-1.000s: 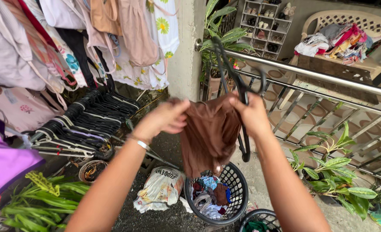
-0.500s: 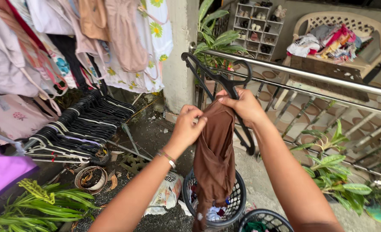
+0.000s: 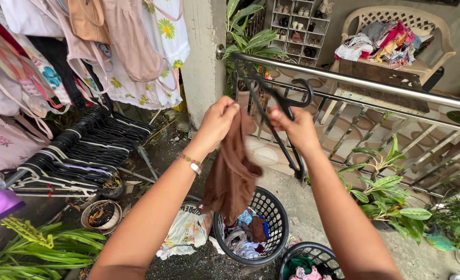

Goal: The person takes wet clothes from a laundry basket and hangs them on a clothes rack using hangers and clips. They handle a brown t-shirt, a brown top, a white t-shirt, and several undergarments, placing each item on the rack.

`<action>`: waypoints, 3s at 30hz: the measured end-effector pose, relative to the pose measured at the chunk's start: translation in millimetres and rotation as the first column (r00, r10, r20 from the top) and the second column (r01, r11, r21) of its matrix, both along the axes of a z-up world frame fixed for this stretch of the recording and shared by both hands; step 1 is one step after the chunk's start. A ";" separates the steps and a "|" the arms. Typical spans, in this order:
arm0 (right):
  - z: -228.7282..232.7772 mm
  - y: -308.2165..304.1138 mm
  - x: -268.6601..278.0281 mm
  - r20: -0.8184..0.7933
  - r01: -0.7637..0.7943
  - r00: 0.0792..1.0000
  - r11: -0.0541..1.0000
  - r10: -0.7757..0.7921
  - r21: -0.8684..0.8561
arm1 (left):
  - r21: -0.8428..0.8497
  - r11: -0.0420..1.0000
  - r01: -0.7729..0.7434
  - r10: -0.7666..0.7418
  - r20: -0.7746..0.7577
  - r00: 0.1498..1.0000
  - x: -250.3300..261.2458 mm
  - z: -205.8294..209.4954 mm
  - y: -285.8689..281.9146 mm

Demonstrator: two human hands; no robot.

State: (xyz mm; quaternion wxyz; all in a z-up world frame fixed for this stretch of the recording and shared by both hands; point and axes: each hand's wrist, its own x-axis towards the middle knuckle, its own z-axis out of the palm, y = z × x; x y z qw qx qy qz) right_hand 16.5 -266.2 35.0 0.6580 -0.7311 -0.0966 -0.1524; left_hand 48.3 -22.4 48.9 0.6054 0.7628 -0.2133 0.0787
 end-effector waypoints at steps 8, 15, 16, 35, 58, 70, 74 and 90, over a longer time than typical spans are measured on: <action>22.1 52.5 -56.2 0.490 -0.157 0.860 0.840 -0.142 0.520 | -0.013 0.996 0.083 -0.083 -0.054 0.995 24.2 -0.1 -14.4; 0.7 83.6 -43.2 0.533 -0.226 0.844 0.862 -0.060 0.454 | -0.435 0.864 0.252 -0.297 -0.036 0.954 34.6 43.2 -10.0; -3.2 84.4 -43.7 0.527 -0.257 0.850 0.861 -0.014 0.439 | -0.498 0.843 0.203 -0.268 -0.063 0.961 36.0 52.4 -1.3; -16.5 95.7 -25.3 0.048 -0.369 0.929 0.922 0.366 0.118 | -0.799 0.579 0.161 -0.280 -0.010 0.960 16.1 100.9 65.3; 121.1 41.8 9.6 -0.299 -0.357 0.918 0.218 0.260 -0.908 | 0.242 0.965 -0.100 0.184 -0.356 0.916 32.1 -8.4 188.6; 143.3 52.2 3.9 -0.181 -0.186 0.977 0.036 0.113 -0.982 | 0.600 0.798 0.051 -0.165 0.137 0.977 -75.2 86.7 118.4; 147.5 40.8 1.7 -0.054 -0.182 0.958 0.450 0.281 -0.874 | 0.372 0.928 -0.002 -0.181 0.455 0.872 -72.8 77.3 134.7; 140.6 27.3 0.7 0.112 -0.159 0.928 0.651 0.356 -0.742 | -0.159 0.950 -0.269 0.312 0.421 0.852 -89.1 63.6 163.9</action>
